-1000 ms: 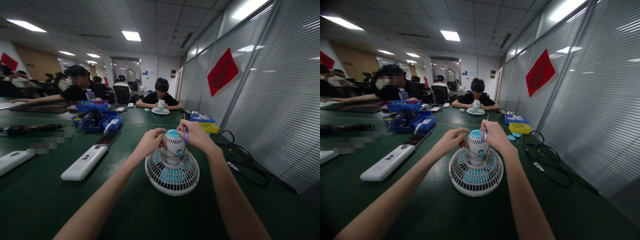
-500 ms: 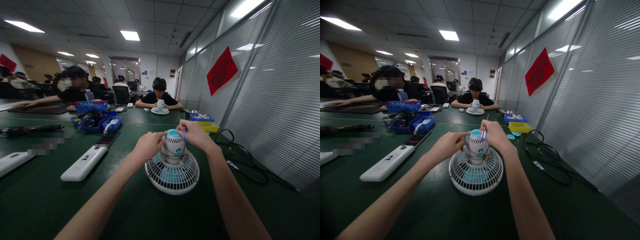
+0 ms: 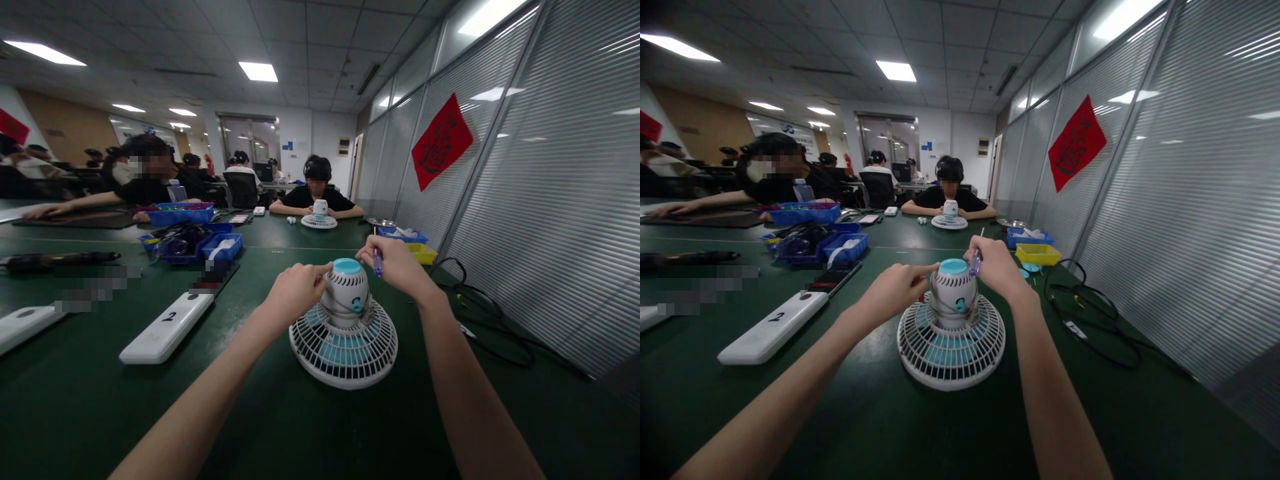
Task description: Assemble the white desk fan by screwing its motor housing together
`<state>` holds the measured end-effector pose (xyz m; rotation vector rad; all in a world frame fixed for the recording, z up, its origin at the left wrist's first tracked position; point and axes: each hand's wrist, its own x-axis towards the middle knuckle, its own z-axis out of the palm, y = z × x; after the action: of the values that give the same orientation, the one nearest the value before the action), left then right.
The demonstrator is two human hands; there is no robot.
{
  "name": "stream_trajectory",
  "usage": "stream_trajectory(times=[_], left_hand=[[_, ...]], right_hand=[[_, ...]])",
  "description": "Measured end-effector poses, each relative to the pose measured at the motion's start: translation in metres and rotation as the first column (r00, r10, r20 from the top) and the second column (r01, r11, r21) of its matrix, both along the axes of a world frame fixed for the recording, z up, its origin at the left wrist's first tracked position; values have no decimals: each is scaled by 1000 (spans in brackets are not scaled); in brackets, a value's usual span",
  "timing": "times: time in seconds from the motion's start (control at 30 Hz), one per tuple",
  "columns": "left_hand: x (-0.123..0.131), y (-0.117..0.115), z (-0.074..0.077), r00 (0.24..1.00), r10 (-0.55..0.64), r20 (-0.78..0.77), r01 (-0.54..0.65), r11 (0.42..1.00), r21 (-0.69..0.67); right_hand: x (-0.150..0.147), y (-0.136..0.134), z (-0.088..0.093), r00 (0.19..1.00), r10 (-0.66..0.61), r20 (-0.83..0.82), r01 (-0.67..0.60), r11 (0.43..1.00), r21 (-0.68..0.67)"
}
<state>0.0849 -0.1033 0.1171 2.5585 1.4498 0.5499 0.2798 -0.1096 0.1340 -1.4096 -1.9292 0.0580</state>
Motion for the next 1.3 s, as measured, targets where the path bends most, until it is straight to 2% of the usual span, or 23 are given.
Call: stream_trajectory(times=[0.63,0.87,0.97,1.03,1.17,1.23,1.3], left_hand=[[0,6,-4,997,-40,71,42,999,-19],[0,7,-6,992,-64,107,67,997,-26],[-2,11,-7,982,-82,169,95,993,-67],[-5,15,-8,966,-104,237,134,984,-114],[-10,24,-11,912,-125,391,223,951,-214],[-13,29,-13,875,-136,464,275,929,-247],[-15,33,-15,841,-145,521,321,909,-265]], right_hand=[[1,-6,7,999,-42,11,42,993,-107],[3,-4,5,992,-80,102,84,996,-29],[2,-4,5,988,-117,96,113,993,41],[0,-4,7,985,-162,54,152,978,145],[-11,-7,6,982,-190,-17,182,901,394],[-17,-12,0,988,-147,43,107,865,490],[-22,-21,-12,977,-8,213,-107,844,525]])
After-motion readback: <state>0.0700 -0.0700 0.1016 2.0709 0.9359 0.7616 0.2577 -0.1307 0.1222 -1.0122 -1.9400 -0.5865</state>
